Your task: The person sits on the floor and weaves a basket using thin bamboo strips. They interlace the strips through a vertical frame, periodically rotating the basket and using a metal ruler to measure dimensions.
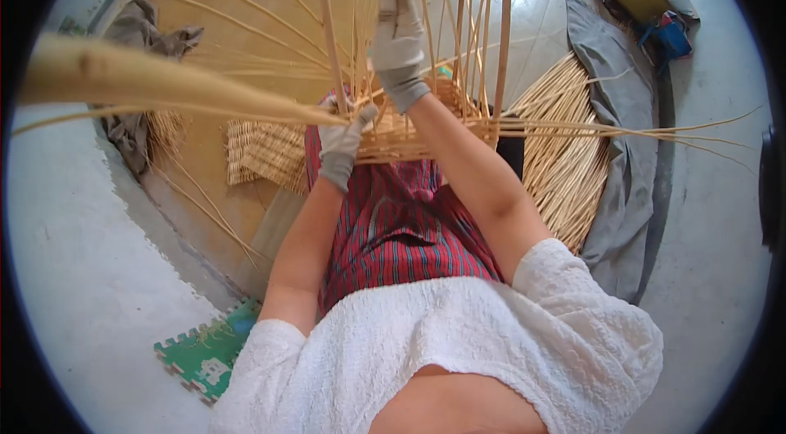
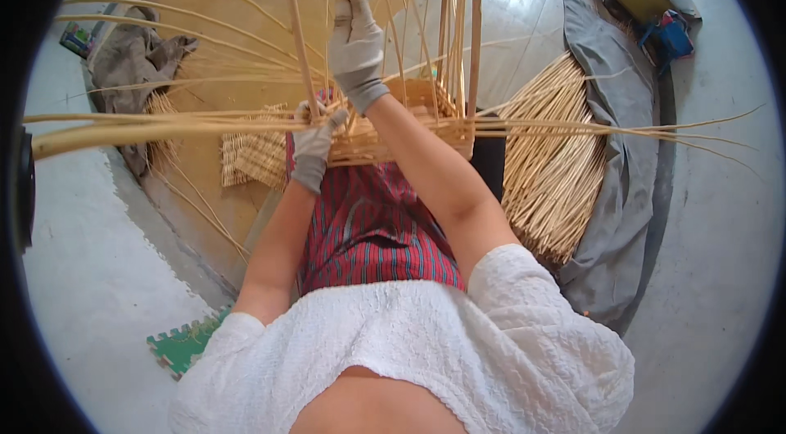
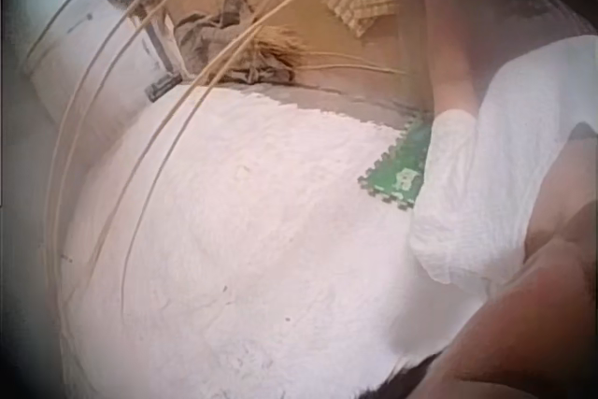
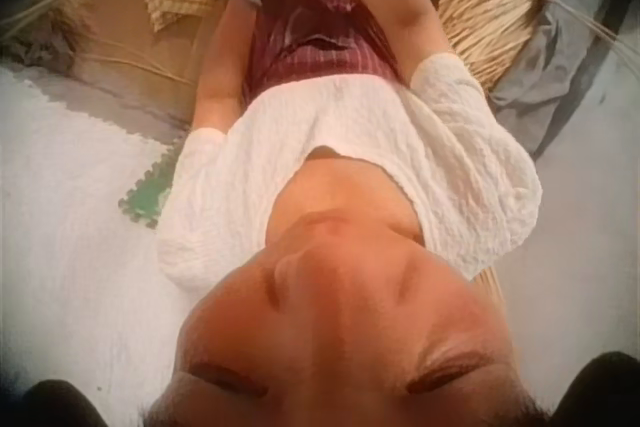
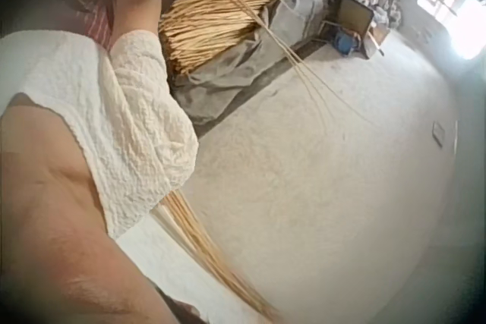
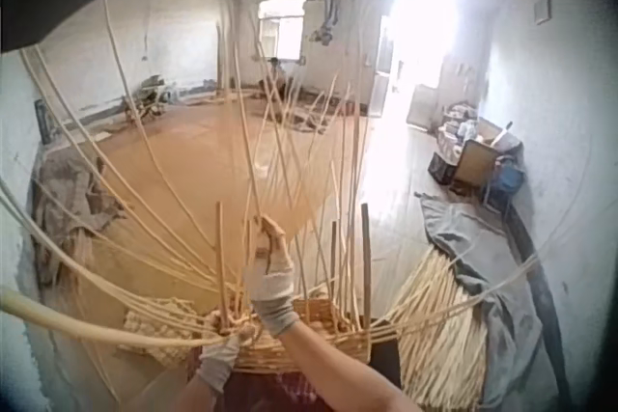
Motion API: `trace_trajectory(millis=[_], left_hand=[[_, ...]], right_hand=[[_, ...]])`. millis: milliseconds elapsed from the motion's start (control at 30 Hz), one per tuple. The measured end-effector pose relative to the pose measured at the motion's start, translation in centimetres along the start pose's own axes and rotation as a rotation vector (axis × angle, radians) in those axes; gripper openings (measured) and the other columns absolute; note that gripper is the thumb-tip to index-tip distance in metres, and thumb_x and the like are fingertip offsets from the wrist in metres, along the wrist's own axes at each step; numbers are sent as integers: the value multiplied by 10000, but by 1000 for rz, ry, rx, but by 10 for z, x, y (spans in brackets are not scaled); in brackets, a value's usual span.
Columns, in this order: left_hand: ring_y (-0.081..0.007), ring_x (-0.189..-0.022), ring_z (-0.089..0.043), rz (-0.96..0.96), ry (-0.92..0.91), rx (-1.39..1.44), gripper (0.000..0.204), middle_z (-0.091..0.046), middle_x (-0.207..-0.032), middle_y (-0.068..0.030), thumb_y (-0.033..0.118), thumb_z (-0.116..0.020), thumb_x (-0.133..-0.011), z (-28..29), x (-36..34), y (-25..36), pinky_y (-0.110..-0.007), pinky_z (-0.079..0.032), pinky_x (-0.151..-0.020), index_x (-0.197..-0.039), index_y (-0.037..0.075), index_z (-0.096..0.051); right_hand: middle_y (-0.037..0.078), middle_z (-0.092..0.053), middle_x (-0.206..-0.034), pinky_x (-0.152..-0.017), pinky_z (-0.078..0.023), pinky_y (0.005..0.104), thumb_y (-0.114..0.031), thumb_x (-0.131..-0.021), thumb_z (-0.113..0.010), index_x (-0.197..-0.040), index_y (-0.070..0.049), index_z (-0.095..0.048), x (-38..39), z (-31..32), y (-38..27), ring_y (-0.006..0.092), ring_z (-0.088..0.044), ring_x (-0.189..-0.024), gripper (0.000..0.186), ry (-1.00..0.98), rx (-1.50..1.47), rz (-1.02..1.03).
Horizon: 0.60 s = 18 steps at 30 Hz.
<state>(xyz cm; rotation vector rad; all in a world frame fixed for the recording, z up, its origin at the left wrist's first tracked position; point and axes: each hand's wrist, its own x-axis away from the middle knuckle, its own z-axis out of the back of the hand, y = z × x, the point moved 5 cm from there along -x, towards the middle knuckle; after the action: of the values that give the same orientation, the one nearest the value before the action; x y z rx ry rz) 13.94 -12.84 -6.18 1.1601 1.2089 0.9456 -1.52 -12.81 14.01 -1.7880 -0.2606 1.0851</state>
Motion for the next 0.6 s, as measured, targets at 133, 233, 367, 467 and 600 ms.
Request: trace_trajectory(millis=[133,233,367,467,600], left_hand=[[-123,-856,-567,159,14,100,593,-587,-965,-17,327,-977,-707,-4,1,17,-296,-534,-800,-1021,71,-545],[-143,-905,-599,13,126,146,517,-612,-975,-12,268,-919,-799,-3,17,32,-303,-536,-836,-1103,44,-565],[-208,-991,-649,-211,144,-270,292,-660,-1057,-88,153,-777,-922,-4,100,58,-348,-549,-880,-1117,25,-603],[-232,-824,-716,-74,-242,-500,302,-704,-887,-152,317,-647,-1017,-54,89,97,-380,-582,-778,-1075,22,-658],[-178,-471,-619,572,-783,-518,536,-673,-723,-112,548,-575,-1016,-80,34,37,-320,-507,-426,-1183,49,-677]], right_hand=[[86,-689,-976,-819,-520,303,-186,-1078,-512,-1365,-97,-580,32,86,-4,155,-638,-854,309,122,146,268],[43,-626,-829,-775,-568,378,-215,-1085,-499,-1460,-184,-445,71,167,49,188,-646,-718,380,118,-240,-141],[52,-607,-789,-810,-609,476,-247,-1119,-434,-1336,-200,-413,109,206,64,257,-699,-803,223,307,-544,-497],[102,-666,-882,-806,-611,493,-275,-1121,-416,-1272,-202,-410,120,218,81,278,-713,-851,168,281,-540,-547],[106,-679,-947,-805,-624,450,-196,-1114,-443,-1275,-188,-392,125,216,73,260,-718,-897,169,42,-353,-609]])
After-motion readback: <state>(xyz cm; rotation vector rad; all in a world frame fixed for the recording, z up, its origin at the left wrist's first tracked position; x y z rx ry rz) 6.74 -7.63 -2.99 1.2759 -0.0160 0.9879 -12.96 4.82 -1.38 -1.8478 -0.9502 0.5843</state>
